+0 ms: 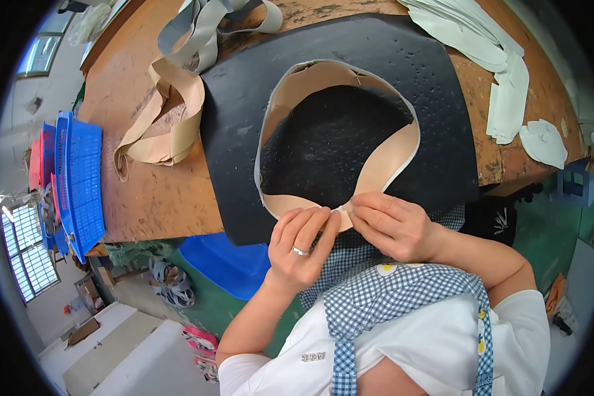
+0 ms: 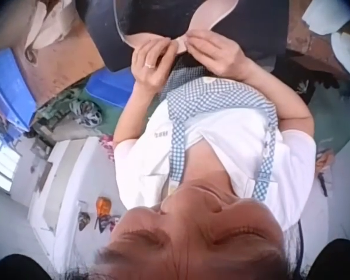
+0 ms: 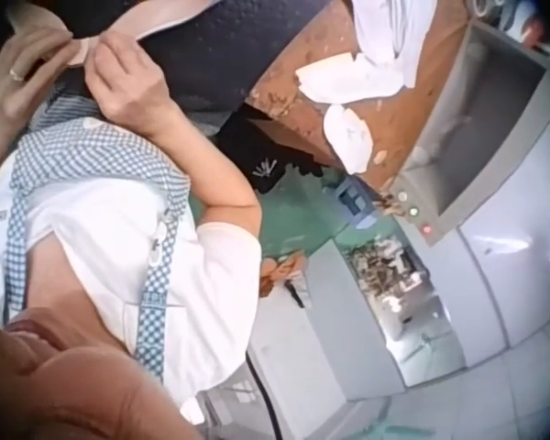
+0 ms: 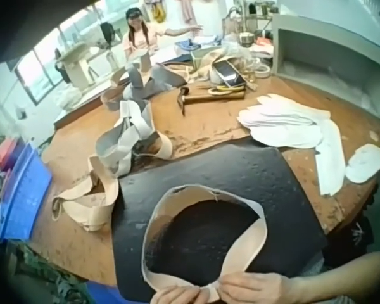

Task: Manually aligning and assembling leather shoe upper components on a workbench.

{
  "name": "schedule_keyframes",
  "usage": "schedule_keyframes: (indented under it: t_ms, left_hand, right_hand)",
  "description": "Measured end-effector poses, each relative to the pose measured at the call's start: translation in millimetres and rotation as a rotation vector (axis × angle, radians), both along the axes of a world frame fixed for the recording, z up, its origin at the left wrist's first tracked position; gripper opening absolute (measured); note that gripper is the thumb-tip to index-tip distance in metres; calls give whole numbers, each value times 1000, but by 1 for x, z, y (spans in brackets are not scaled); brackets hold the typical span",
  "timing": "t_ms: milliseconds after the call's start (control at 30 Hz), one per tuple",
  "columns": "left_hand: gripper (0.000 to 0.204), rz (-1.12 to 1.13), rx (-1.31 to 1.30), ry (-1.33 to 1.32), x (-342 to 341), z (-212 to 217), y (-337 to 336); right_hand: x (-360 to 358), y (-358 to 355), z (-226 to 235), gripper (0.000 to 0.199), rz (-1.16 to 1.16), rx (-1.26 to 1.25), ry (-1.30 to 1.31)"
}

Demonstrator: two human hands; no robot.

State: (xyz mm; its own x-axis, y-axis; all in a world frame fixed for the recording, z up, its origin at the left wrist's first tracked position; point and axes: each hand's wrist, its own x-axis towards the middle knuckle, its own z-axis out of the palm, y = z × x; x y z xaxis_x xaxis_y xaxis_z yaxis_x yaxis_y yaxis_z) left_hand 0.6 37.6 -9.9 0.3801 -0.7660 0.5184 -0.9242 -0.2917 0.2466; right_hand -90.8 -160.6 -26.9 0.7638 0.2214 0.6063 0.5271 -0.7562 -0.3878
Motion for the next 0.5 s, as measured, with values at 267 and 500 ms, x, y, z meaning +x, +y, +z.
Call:
schedule_keyframes:
  t_ms: [267, 500]
  left_hand:
    - [37, 184, -24, 57, -8, -8, 10]
    - [37, 142, -51, 16, -9, -12, 2]
  right_hand:
    - [0, 1, 1, 30, -16, 10, 16]
    - [0, 1, 4, 30, 2, -6, 22]
